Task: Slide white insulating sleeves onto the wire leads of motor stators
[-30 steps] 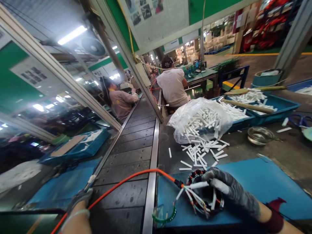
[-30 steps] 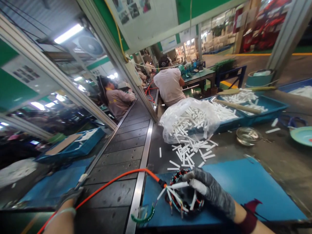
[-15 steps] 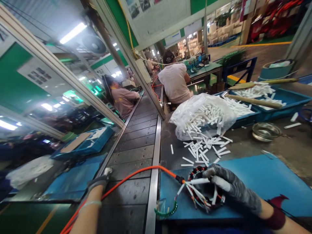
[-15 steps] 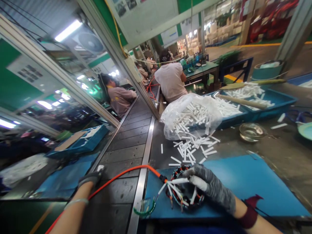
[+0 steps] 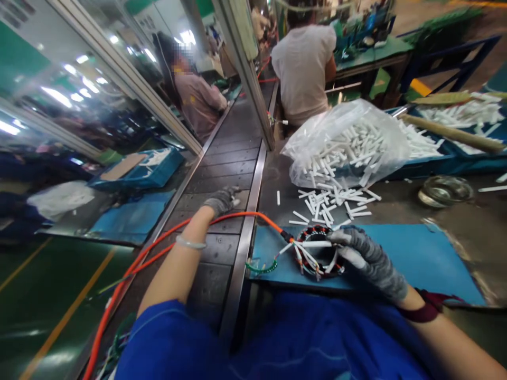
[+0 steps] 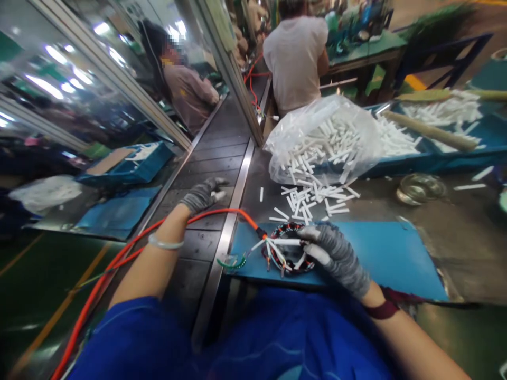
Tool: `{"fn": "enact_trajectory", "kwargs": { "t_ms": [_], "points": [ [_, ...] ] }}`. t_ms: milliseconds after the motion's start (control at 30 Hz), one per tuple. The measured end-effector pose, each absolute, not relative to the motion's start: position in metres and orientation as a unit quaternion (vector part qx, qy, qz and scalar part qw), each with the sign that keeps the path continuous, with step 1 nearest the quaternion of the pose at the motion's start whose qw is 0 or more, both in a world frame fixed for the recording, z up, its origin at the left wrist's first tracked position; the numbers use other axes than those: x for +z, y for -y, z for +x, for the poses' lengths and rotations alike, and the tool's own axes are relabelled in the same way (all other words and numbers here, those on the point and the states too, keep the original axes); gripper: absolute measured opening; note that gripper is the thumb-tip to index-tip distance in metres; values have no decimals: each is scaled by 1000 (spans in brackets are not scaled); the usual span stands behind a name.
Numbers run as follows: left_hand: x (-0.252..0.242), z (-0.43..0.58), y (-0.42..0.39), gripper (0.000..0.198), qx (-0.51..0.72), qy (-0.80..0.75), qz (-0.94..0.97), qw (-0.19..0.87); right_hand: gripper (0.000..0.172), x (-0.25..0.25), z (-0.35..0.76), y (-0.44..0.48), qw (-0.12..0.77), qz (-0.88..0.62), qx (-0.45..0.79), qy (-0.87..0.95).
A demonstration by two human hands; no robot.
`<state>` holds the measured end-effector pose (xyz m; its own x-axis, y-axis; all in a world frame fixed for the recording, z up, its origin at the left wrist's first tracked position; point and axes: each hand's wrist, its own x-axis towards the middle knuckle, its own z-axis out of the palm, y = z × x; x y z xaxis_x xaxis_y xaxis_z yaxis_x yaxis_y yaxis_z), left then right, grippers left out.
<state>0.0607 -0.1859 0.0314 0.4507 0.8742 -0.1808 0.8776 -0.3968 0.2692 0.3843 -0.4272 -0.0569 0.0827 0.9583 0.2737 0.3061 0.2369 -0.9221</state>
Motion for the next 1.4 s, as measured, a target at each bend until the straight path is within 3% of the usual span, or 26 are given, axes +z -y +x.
{"fn": "enact_trajectory", "kwargs": {
  "t_ms": [67, 167, 267, 433, 533, 667, 800, 967, 1267, 1400],
  "points": [
    [22, 87, 206, 48, 28, -478, 855, 198, 24, -50, 384, 428, 506, -539, 338, 582],
    [9, 137, 254, 50, 94, -271, 919, 270, 30, -44, 382, 423, 496, -547, 424, 524],
    [3, 181, 298, 47, 41, -198, 956, 215, 34, -49, 385, 417, 496, -555, 470, 474],
    [16, 198, 315, 41, -72, -198, 966, 150, 34, -62, 401, 408, 465, -526, 507, 500],
    [22, 186, 308, 38, -95, -225, 955, 166, 34, -59, 411, 400, 437, -491, 550, 515],
    [19, 175, 308, 29, -55, -267, 918, 287, 40, -37, 416, 385, 362, -464, 620, 519],
    [19, 172, 316, 31, 18, -296, 904, 309, 49, -11, 406, 377, 282, -448, 651, 544],
    [21, 170, 321, 32, 30, -288, 920, 263, 42, -10, 391, 379, 293, -497, 608, 545],
    [30, 164, 313, 33, 7, -217, 882, 419, 43, -19, 408, 376, 259, -436, 634, 584],
    [25, 164, 310, 31, 0, -213, 884, 416, 45, -12, 409, 377, 270, -413, 652, 576]
  ]
}}
